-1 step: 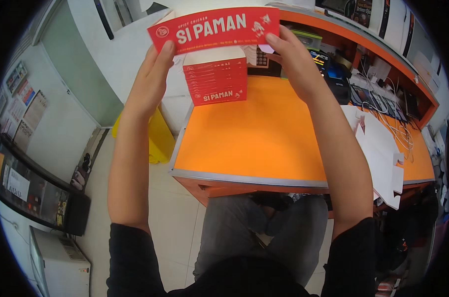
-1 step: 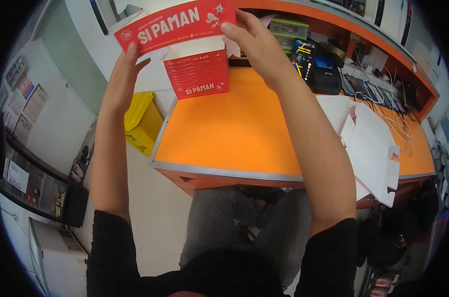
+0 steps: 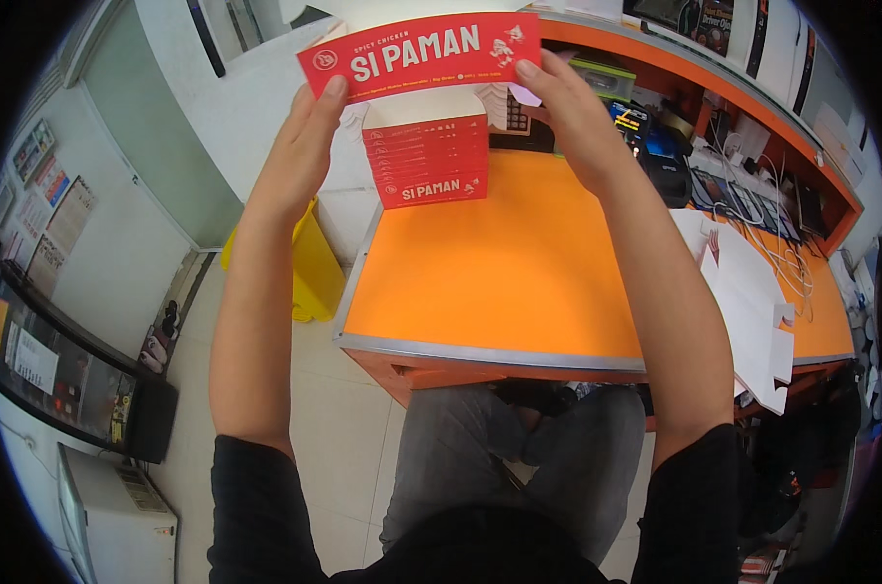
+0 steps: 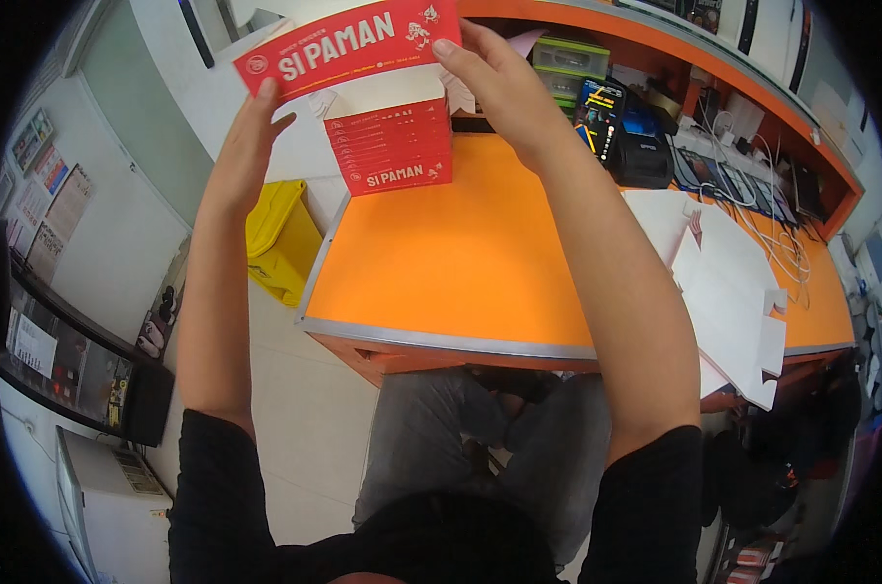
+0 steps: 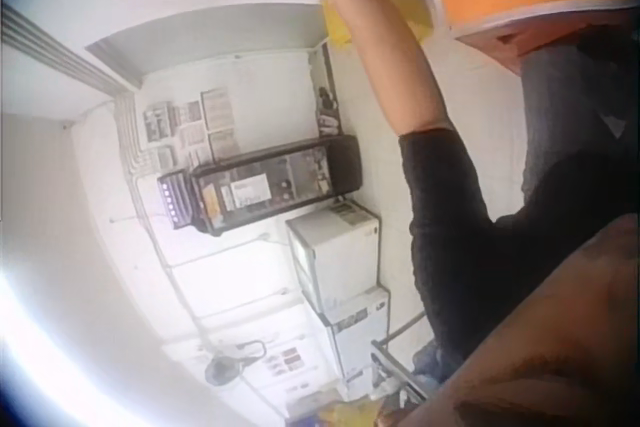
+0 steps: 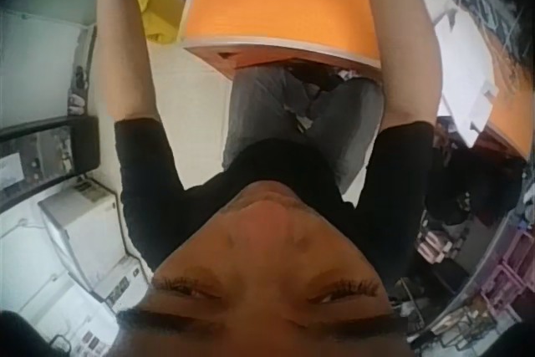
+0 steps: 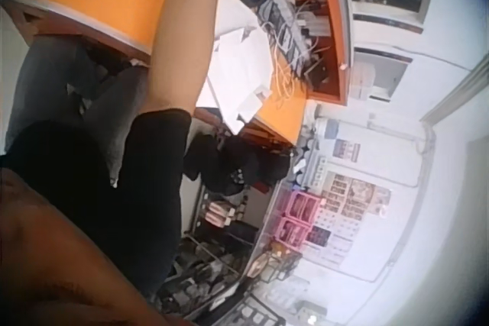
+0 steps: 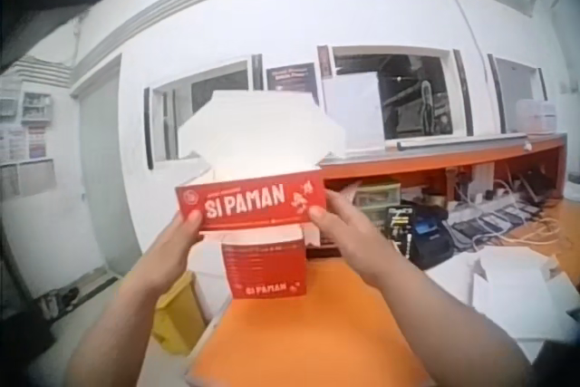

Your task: The person handles a black mesh item, takes flat cardboard sheets from the counter, and folds the edges and tabs by hand to assemble a food box.

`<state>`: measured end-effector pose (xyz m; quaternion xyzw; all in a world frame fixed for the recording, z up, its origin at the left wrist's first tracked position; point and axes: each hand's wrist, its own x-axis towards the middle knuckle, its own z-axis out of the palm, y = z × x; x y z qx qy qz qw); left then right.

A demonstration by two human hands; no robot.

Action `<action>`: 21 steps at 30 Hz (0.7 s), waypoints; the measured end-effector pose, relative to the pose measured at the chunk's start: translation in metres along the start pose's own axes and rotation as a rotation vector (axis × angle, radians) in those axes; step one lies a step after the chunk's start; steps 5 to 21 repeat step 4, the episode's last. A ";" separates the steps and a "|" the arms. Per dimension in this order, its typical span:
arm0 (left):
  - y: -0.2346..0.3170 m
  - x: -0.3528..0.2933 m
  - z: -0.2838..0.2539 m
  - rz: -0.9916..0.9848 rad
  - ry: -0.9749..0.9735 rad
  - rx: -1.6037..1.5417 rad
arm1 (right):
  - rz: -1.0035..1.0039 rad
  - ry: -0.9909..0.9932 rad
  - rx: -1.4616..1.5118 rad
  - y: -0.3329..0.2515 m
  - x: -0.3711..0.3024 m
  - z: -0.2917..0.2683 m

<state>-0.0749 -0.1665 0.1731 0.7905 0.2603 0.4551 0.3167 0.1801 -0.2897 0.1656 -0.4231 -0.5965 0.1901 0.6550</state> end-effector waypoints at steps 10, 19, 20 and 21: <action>-0.068 0.036 -0.005 -0.024 -0.056 -0.030 | 0.174 -0.066 -0.195 0.046 0.030 0.009; -0.068 0.036 -0.005 -0.024 -0.056 -0.030 | 0.174 -0.066 -0.195 0.046 0.030 0.009; -0.068 0.036 -0.005 -0.024 -0.056 -0.030 | 0.174 -0.066 -0.195 0.046 0.030 0.009; -0.068 0.036 -0.005 -0.024 -0.056 -0.030 | 0.174 -0.066 -0.195 0.046 0.030 0.009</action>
